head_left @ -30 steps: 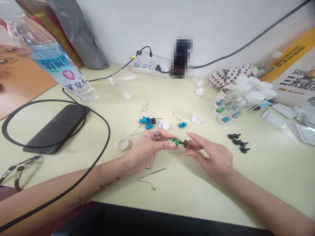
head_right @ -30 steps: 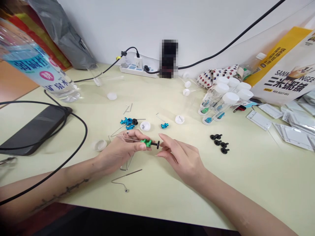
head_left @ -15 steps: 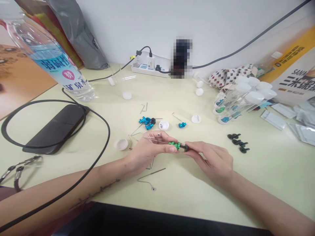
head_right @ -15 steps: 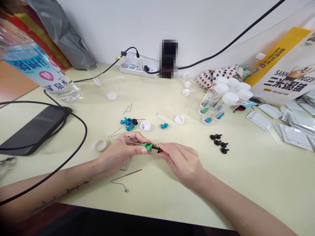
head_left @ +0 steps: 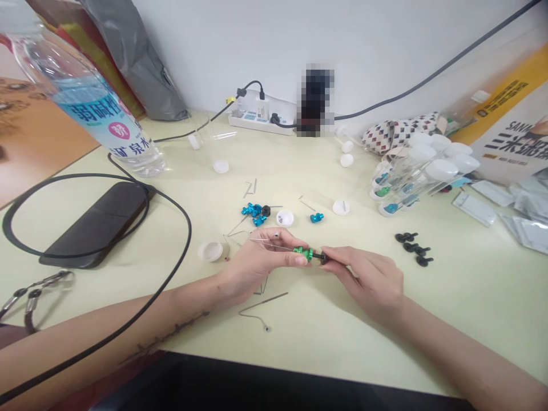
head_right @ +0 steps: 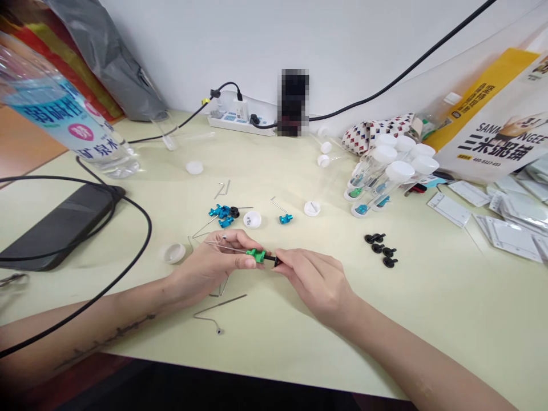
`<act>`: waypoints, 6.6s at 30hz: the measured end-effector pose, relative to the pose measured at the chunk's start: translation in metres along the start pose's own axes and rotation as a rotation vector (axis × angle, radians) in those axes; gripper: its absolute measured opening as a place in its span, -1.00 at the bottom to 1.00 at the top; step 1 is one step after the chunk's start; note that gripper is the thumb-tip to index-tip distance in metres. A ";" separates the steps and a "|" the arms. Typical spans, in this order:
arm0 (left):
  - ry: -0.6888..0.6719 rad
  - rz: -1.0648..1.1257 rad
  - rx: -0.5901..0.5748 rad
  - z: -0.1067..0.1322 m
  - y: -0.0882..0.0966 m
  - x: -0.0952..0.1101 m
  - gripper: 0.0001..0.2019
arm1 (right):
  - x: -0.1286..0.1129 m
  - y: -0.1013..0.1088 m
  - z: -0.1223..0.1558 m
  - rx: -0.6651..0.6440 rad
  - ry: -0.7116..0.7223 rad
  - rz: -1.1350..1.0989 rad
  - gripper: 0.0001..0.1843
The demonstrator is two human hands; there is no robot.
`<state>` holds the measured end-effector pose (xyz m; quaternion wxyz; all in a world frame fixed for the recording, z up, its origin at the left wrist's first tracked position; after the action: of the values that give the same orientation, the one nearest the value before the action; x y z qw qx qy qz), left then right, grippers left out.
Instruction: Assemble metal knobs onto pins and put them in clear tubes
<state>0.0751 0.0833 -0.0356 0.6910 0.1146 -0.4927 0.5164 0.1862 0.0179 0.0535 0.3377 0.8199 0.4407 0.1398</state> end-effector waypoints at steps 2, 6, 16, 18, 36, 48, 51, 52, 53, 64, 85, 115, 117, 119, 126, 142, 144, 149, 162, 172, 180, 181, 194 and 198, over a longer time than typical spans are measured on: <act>-0.002 -0.003 -0.003 0.000 0.000 0.000 -0.84 | 0.000 0.000 0.000 -0.001 -0.002 0.001 -0.81; 0.002 -0.013 0.001 0.000 0.000 0.000 -0.84 | 0.000 0.000 0.000 -0.001 -0.001 -0.004 -0.80; 0.001 -0.014 -0.011 0.001 -0.001 -0.001 -0.84 | 0.001 0.000 0.000 0.002 -0.015 -0.022 -0.81; -0.005 -0.013 -0.012 0.001 -0.001 -0.001 -0.84 | 0.001 0.000 0.000 0.001 -0.014 -0.028 -0.80; -0.009 -0.014 -0.017 0.001 -0.002 0.000 -0.84 | 0.001 -0.002 -0.001 -0.007 -0.009 -0.038 -0.82; -0.015 -0.020 -0.005 0.001 -0.002 0.000 -0.84 | 0.002 -0.002 -0.002 -0.011 -0.018 -0.046 -0.84; -0.010 -0.029 -0.002 0.001 -0.001 0.000 -0.84 | 0.002 -0.002 -0.002 -0.013 -0.018 -0.040 -0.84; -0.006 -0.032 -0.003 0.001 -0.001 0.000 -0.84 | 0.002 -0.002 -0.002 -0.014 -0.018 -0.042 -0.84; -0.003 -0.033 -0.005 0.001 -0.002 -0.001 -0.83 | 0.002 -0.003 -0.002 -0.016 -0.018 -0.048 -0.84; -0.001 -0.032 -0.006 0.001 -0.003 0.000 -0.84 | 0.003 -0.005 -0.001 -0.040 -0.028 -0.037 -0.84; -0.004 0.113 -0.023 0.001 0.000 0.003 -0.86 | -0.002 0.002 -0.005 -0.027 0.015 0.021 -0.70; 0.004 0.015 -0.021 0.003 -0.004 0.001 -0.84 | -0.006 0.001 -0.003 -0.031 0.052 0.011 -0.77; 0.011 0.009 -0.019 0.003 -0.004 0.000 -0.84 | -0.005 0.001 -0.002 -0.030 0.049 0.010 -0.76; 0.015 0.004 -0.015 0.003 -0.003 -0.001 -0.84 | -0.005 0.001 -0.002 -0.031 0.051 0.006 -0.75; 0.019 -0.001 -0.014 0.003 -0.003 -0.001 -0.83 | -0.006 0.002 -0.002 -0.015 0.061 -0.007 -0.76; 0.025 0.009 -0.003 0.004 -0.004 -0.001 -0.84 | -0.005 0.000 -0.003 -0.023 0.056 -0.014 -0.76; 0.024 0.013 -0.003 0.004 -0.004 0.000 -0.84 | -0.005 0.001 -0.003 -0.021 0.056 -0.006 -0.77; 0.028 0.011 -0.009 0.004 -0.004 0.000 -0.85 | -0.007 0.002 -0.004 -0.017 0.069 0.004 -0.79; -0.008 0.134 -0.014 0.002 0.000 0.005 -0.86 | -0.002 0.002 -0.002 -0.031 0.020 0.045 -0.63; -0.012 0.038 -0.016 0.003 -0.003 0.002 -0.85 | -0.006 0.002 0.000 -0.022 0.057 0.034 -0.68; 0.007 0.020 0.000 0.003 -0.003 0.000 -0.84 | -0.008 0.003 0.000 -0.023 0.071 0.045 -0.69; 0.010 0.019 0.002 0.003 -0.003 0.000 -0.84 | -0.008 0.003 0.000 -0.022 0.071 0.045 -0.69; 0.032 0.030 -0.008 0.003 -0.003 -0.003 -0.84 | -0.005 0.001 -0.001 -0.035 0.063 0.030 -0.74; 0.034 0.027 -0.006 0.004 -0.004 -0.002 -0.84 | -0.006 0.002 -0.002 -0.030 0.072 0.026 -0.75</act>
<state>0.0761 0.0776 -0.0343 0.6926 0.0969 -0.4838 0.5261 0.1828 0.0126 0.0562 0.3319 0.8149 0.4396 0.1804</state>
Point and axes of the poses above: each hand's wrist, its own z-axis away from the middle knuckle, its own y-axis out of the back of the hand, x = y × z, the point moved 10 cm from there along -z, towards the middle knuckle, and after that the axes turned 15 degrees about y, right-handed, at the moved point
